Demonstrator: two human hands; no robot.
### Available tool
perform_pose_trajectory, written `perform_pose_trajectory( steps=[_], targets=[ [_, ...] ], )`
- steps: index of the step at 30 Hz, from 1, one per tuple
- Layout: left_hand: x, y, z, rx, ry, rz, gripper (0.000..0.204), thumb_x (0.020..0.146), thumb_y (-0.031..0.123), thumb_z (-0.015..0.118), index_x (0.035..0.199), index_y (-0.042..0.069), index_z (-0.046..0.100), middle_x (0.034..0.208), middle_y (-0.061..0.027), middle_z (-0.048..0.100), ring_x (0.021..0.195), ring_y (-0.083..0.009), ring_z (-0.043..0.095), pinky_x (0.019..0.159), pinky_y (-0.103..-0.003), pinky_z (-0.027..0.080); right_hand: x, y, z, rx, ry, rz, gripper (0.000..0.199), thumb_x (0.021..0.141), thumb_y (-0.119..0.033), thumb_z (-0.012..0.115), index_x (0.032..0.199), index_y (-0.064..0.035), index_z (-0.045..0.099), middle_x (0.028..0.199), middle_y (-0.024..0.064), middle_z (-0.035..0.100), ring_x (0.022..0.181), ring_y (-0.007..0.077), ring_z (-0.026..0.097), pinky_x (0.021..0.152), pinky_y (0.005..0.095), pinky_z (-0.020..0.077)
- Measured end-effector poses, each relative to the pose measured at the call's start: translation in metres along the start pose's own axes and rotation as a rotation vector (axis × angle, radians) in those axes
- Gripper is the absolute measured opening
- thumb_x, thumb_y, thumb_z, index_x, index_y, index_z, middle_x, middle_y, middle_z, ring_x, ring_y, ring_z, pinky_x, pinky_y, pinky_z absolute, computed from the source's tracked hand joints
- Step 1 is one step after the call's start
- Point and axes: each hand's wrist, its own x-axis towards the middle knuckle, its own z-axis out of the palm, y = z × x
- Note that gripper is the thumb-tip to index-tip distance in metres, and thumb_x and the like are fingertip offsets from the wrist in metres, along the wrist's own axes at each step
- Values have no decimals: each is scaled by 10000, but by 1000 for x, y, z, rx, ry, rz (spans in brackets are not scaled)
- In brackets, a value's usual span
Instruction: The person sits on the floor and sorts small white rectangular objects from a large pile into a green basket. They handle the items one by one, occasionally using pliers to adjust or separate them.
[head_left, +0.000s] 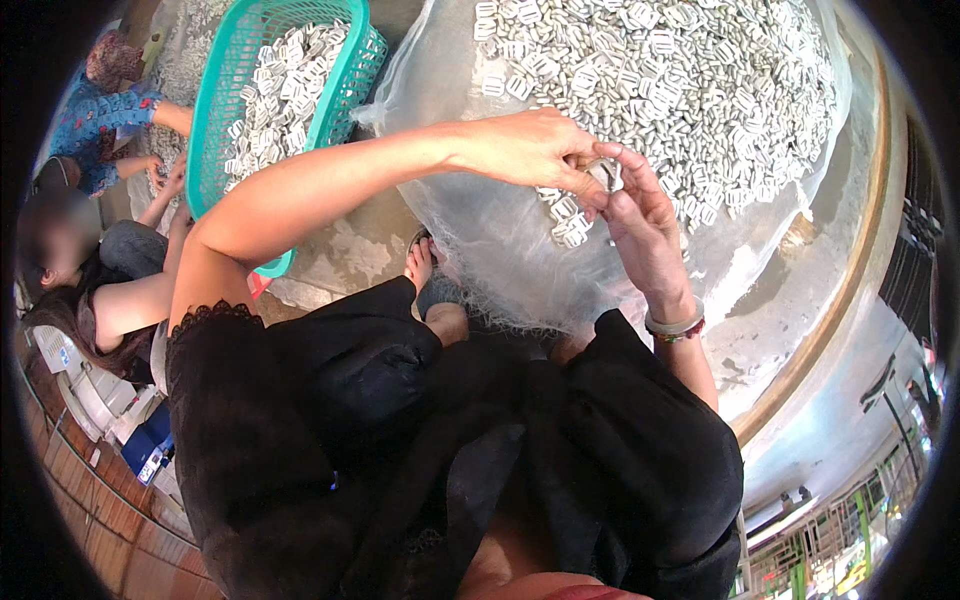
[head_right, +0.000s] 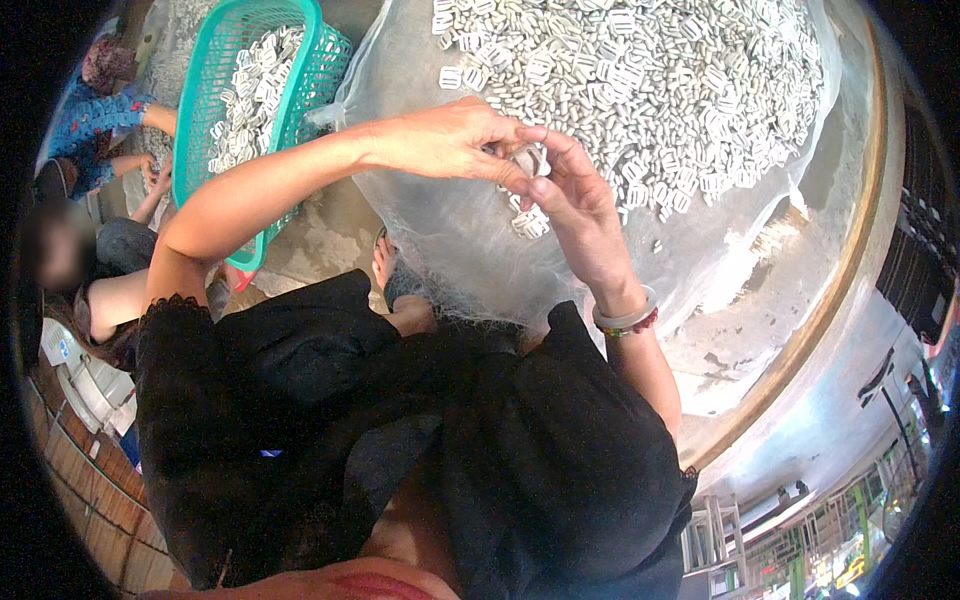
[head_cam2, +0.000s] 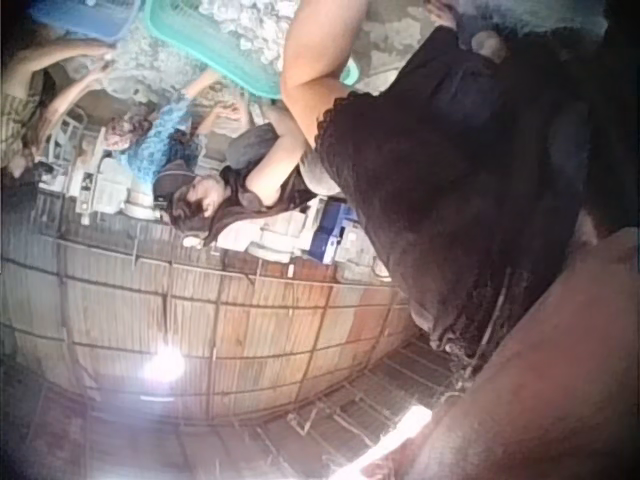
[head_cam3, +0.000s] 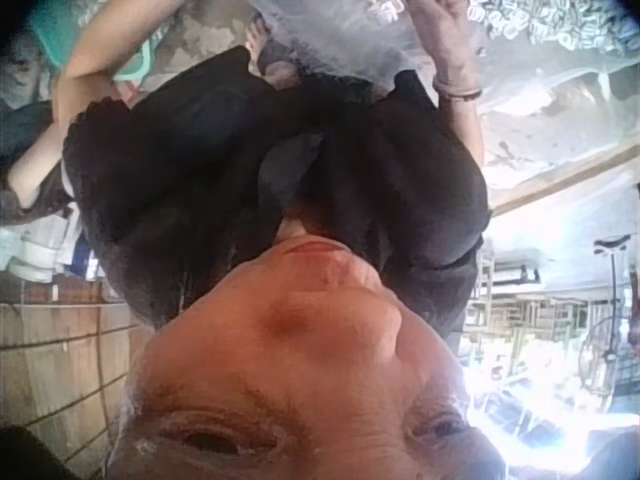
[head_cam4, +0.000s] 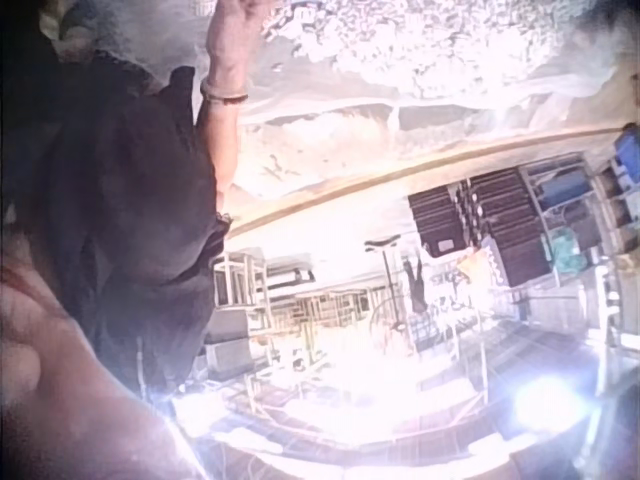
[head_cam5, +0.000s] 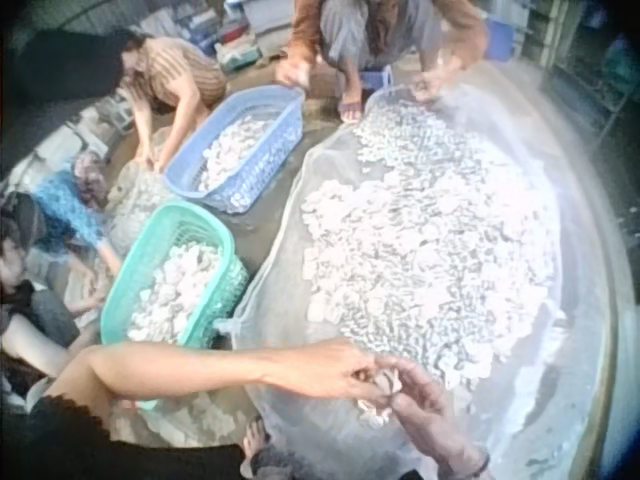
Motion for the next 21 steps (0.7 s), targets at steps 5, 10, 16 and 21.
perform_pose_trajectory(
  steps=[5, 10, 16, 21],
  targets=[
    [-5, 14, 16, -220, 106, -132, 462, 843, 436, 585, 722, -8, 631, 571, -79, 545, 553, -141, 518, 524, -318, 407, -4, -1, -1, 27, 82, -81, 231, 949, -199, 463, 1149, -86, 434, 885, 32, 564, 694, 98, 514, 574, 236, 379],
    [-2, 37, 23, 131, 302, 26, 438, 828, 452, 582, 851, 17, 536, 743, -98, 569, 608, -246, 582, 562, -375, 457, -1, -1, -6, -47, 362, -88, 256, 976, -291, 354, 1108, -87, 436, 838, 38, 563, 531, 81, 446, 466, 215, 313],
    [-1, 41, 22, 797, 506, 260, 318, 772, 290, 629, 938, 67, 474, 767, -57, 448, 643, -168, 604, 427, -300, 474, 2, -4, 1, -43, 467, -8, 262, 957, -326, 370, 976, -81, 460, 709, 37, 522, 500, 103, 499, 412, 207, 350],
    [-3, 33, 29, 1009, 527, 317, 216, 719, 172, 593, 872, 56, 495, 725, -35, 469, 589, -136, 584, 412, -272, 470, 3, -5, 6, -104, 410, 79, 391, 959, -448, 333, 918, -92, 488, 630, 15, 499, 430, 64, 407, 367, 198, 275]
  ],
)
